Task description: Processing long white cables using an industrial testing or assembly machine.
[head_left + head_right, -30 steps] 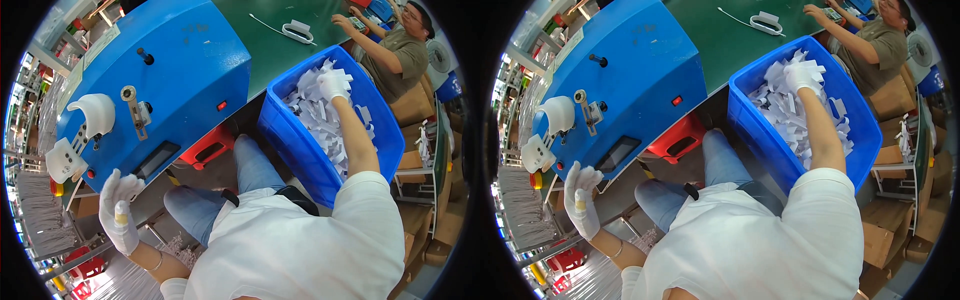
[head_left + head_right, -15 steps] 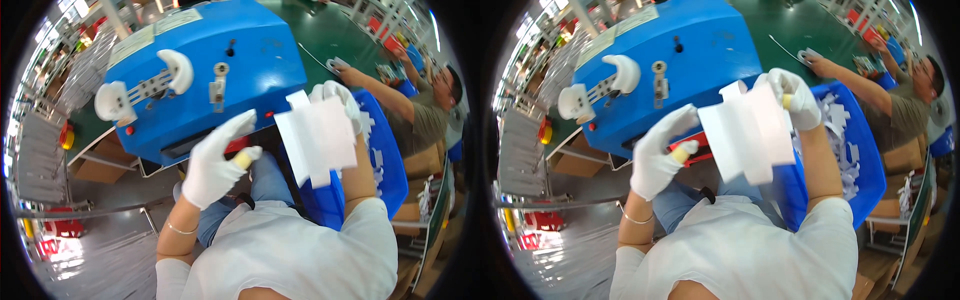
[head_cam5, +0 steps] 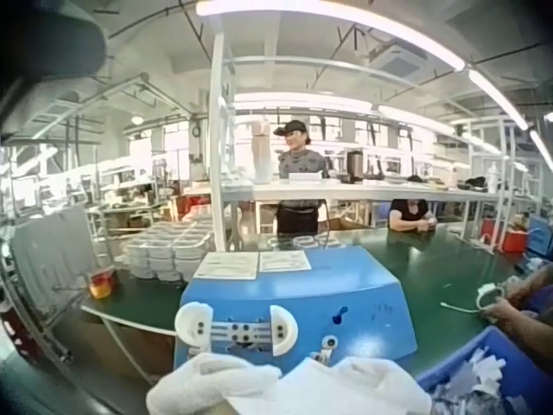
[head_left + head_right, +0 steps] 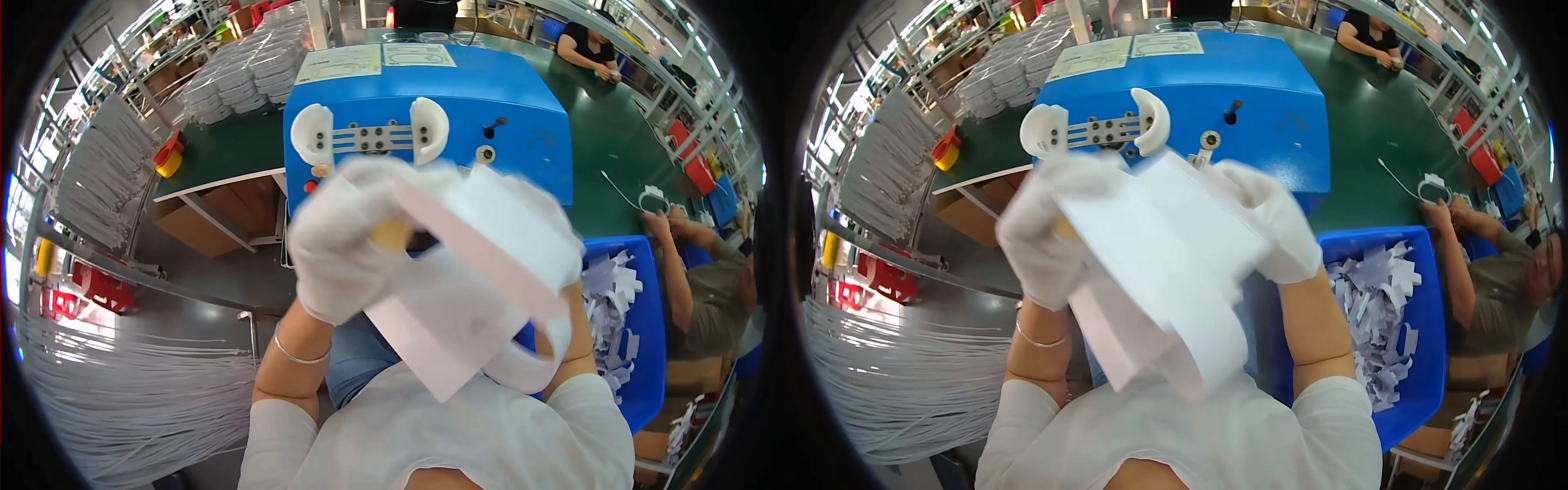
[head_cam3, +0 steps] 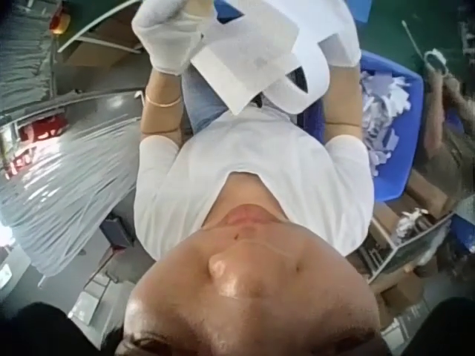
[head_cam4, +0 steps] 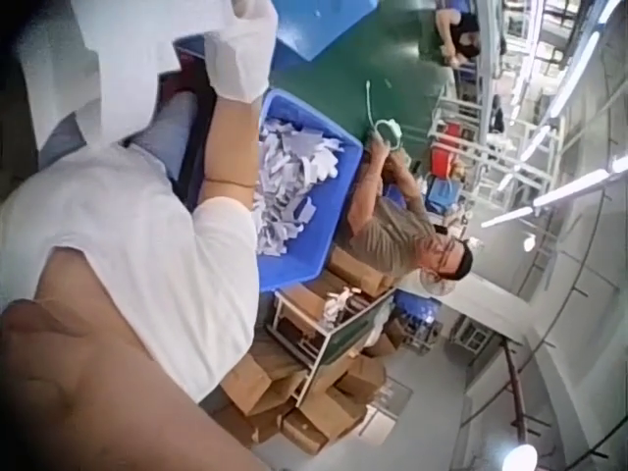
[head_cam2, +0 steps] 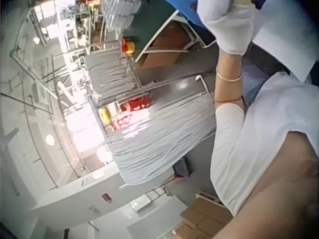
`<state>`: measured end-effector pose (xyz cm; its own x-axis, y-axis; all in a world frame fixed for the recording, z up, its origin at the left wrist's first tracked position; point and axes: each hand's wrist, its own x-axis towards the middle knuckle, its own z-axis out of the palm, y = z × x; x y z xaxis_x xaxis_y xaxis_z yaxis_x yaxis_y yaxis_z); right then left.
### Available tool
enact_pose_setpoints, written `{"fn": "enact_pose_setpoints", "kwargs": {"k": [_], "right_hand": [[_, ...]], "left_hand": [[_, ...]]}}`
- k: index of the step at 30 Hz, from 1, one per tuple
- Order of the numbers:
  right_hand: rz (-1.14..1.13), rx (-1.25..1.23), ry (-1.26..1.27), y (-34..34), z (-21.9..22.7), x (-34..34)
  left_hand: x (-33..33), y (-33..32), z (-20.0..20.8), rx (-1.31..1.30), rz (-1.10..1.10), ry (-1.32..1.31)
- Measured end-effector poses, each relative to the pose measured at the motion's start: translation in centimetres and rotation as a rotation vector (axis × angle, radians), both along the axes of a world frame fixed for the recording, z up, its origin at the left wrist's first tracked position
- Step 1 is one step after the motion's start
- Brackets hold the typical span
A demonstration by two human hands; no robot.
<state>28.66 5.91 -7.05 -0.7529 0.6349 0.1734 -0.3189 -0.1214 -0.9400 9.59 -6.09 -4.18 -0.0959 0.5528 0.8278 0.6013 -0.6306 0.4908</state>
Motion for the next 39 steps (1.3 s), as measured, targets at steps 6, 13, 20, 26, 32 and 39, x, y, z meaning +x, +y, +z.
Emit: {"fn": "enact_pose_setpoints", "kwargs": {"k": [6,13,20,26,32,39], "right_hand": [[-0.564,0.581,-0.023,-0.1,5.2,-1.3],[-0.490,0.760,-0.061,1.6,5.2,-5.5],[-0.374,0.543,-0.084,1.5,5.2,-6.1],[-0.242,0.539,-0.193,3.0,5.7,-5.9],[-0.302,0.782,-0.151,4.4,7.4,-7.1],[-0.358,0.953,-0.248,3.6,7.8,-11.0]], "left_hand": [[-3.2,3.2,2.9,0.032,0.484,-0.131],[-4.8,2.8,4.0,-0.166,0.623,-0.010],[-6.2,2.8,2.7,-0.337,0.465,-0.228],[-6.3,3.4,-0.2,-0.153,0.270,-0.701],[-1.6,2.1,-6.2,-0.377,-0.190,-1.119],[-1.3,3.2,-6.2,-0.261,-0.599,-1.342]]}}
